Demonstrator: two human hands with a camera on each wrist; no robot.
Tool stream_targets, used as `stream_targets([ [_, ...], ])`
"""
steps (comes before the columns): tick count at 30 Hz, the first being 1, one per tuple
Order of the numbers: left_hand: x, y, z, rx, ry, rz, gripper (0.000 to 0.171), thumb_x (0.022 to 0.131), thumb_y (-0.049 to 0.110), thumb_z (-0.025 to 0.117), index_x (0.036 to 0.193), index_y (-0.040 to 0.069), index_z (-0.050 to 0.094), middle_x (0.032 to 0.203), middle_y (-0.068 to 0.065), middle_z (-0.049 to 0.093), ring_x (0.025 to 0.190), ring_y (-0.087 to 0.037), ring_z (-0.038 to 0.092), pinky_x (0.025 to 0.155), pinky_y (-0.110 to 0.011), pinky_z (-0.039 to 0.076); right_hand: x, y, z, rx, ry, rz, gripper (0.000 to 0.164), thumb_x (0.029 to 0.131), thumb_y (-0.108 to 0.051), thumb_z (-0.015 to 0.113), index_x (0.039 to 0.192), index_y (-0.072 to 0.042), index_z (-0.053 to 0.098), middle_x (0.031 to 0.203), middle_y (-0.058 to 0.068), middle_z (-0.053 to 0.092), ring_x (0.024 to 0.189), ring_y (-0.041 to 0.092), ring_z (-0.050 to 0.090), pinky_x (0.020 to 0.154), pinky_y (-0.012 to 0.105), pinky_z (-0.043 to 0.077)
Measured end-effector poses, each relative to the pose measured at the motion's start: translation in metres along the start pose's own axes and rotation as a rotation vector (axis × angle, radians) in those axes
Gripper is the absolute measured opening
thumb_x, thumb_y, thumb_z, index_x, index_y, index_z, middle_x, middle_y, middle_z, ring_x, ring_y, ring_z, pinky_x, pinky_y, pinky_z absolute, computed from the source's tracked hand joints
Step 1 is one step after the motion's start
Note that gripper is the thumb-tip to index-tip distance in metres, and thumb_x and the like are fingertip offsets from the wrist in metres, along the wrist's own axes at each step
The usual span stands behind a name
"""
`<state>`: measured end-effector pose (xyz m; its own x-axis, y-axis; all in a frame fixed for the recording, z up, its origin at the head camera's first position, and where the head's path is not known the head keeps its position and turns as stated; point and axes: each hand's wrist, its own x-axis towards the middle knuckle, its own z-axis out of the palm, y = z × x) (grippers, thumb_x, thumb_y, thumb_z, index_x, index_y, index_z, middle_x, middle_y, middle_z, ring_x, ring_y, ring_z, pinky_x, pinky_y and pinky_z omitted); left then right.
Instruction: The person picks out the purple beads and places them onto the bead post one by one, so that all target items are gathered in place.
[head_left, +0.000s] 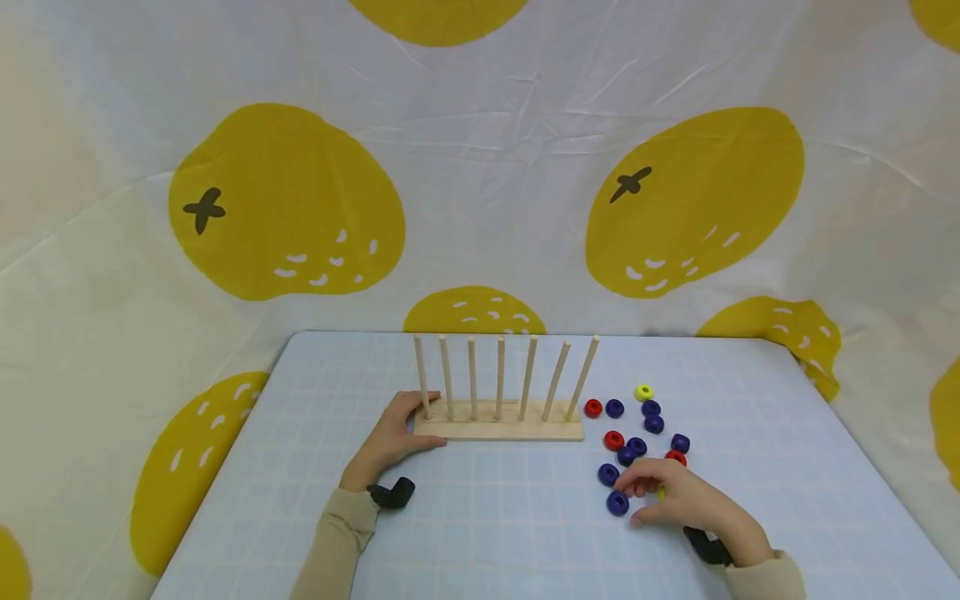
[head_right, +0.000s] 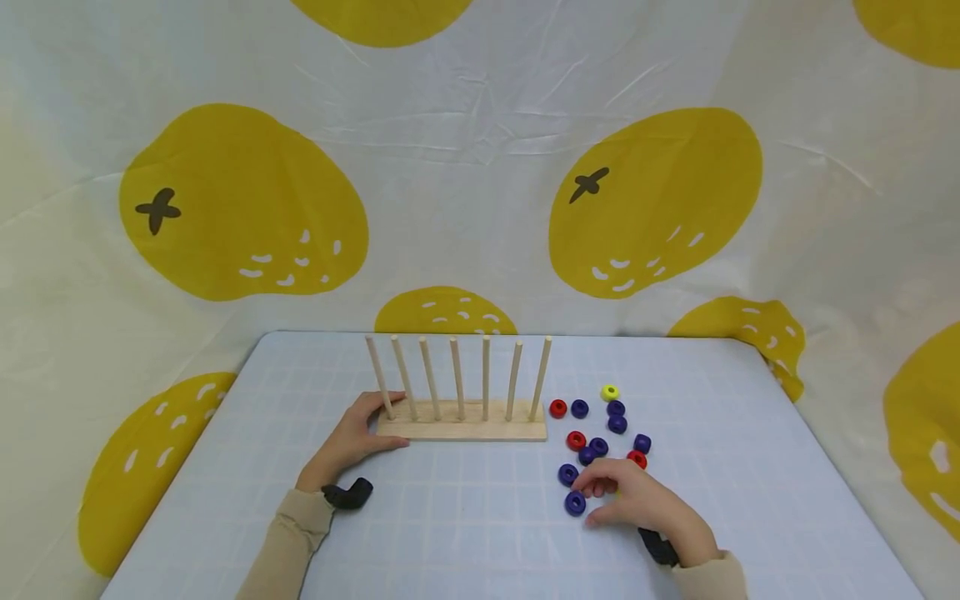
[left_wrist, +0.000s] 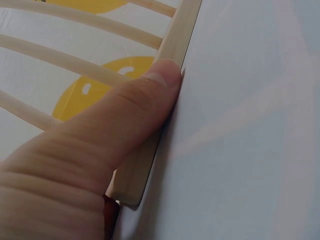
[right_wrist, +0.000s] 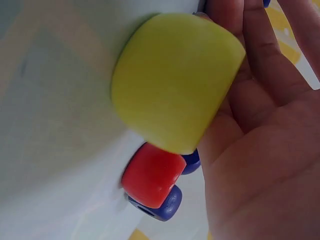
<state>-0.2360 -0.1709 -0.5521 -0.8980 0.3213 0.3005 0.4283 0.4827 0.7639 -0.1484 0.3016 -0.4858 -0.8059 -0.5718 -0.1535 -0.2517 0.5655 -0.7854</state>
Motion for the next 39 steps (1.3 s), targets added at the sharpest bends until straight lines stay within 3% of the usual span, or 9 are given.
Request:
stream_targets([
  [5, 0.0000, -0.0013, -0.0003, -0.019, -0.004, -0.003, 0.075, 0.067, 0.032, 0.093, 0.133, 0.014, 0.062, 0.124, 0.000, 0.061, 0.110, -0.018, 0.049, 0.100, -0.046, 0.041, 0.0021, 0.0004, 0.0040, -0.040, 0.030, -0.062, 0.030, 0.078, -0.026, 0.085, 0.103, -0.016, 0.071, 0.089, -0.005, 0.062, 0.080, 0.015, 0.056, 0.071, 0.025, 0.048],
  [12, 0.0005, -0.0017, -0.0005, -0.011, -0.004, 0.003, 0.074, 0.068, 0.034, 0.092, 0.133, 0.014, 0.063, 0.126, 0.001, 0.061, 0.111, -0.017, 0.048, 0.100, -0.046, 0.041, 0.0038, -0.0037, 0.0070, -0.063, 0.033, -0.055, 0.025, 0.080, -0.027, 0.083, 0.101, -0.019, 0.071, 0.091, -0.010, 0.061, 0.082, 0.014, 0.056, 0.072, 0.025, 0.049],
  [22, 0.0014, 0.0027, 0.0001, -0.023, 0.003, -0.008, 0.074, 0.067, 0.033, 0.093, 0.132, 0.012, 0.064, 0.126, 0.000, 0.062, 0.110, -0.019, 0.049, 0.099, -0.045, 0.042, -0.0010, -0.0030, 0.0070, -0.154, 0.096, -0.129, 0.020, 0.081, -0.022, 0.082, 0.096, -0.023, 0.069, 0.087, -0.015, 0.061, 0.080, 0.010, 0.056, 0.069, 0.026, 0.049],
  [27, -0.0009, 0.0016, 0.0004, -0.030, 0.014, -0.029, 0.073, 0.065, 0.031, 0.094, 0.130, 0.013, 0.065, 0.126, 0.002, 0.063, 0.109, -0.018, 0.049, 0.099, -0.044, 0.042, -0.0016, -0.0051, 0.0067, -0.182, 0.170, -0.170, 0.024, 0.079, -0.018, 0.084, 0.094, -0.025, 0.066, 0.088, -0.017, 0.064, 0.079, 0.010, 0.058, 0.069, 0.027, 0.050],
  [39, 0.0001, 0.0023, -0.0014, -0.034, 0.013, 0.009, 0.071, 0.065, 0.030, 0.094, 0.128, 0.013, 0.066, 0.127, 0.000, 0.063, 0.109, -0.019, 0.049, 0.097, -0.043, 0.042, 0.0025, -0.0082, -0.0010, -0.210, 0.403, -0.343, 0.043, 0.067, 0.003, 0.086, 0.086, -0.022, 0.058, 0.095, -0.008, 0.066, 0.078, 0.006, 0.059, 0.063, 0.027, 0.050],
])
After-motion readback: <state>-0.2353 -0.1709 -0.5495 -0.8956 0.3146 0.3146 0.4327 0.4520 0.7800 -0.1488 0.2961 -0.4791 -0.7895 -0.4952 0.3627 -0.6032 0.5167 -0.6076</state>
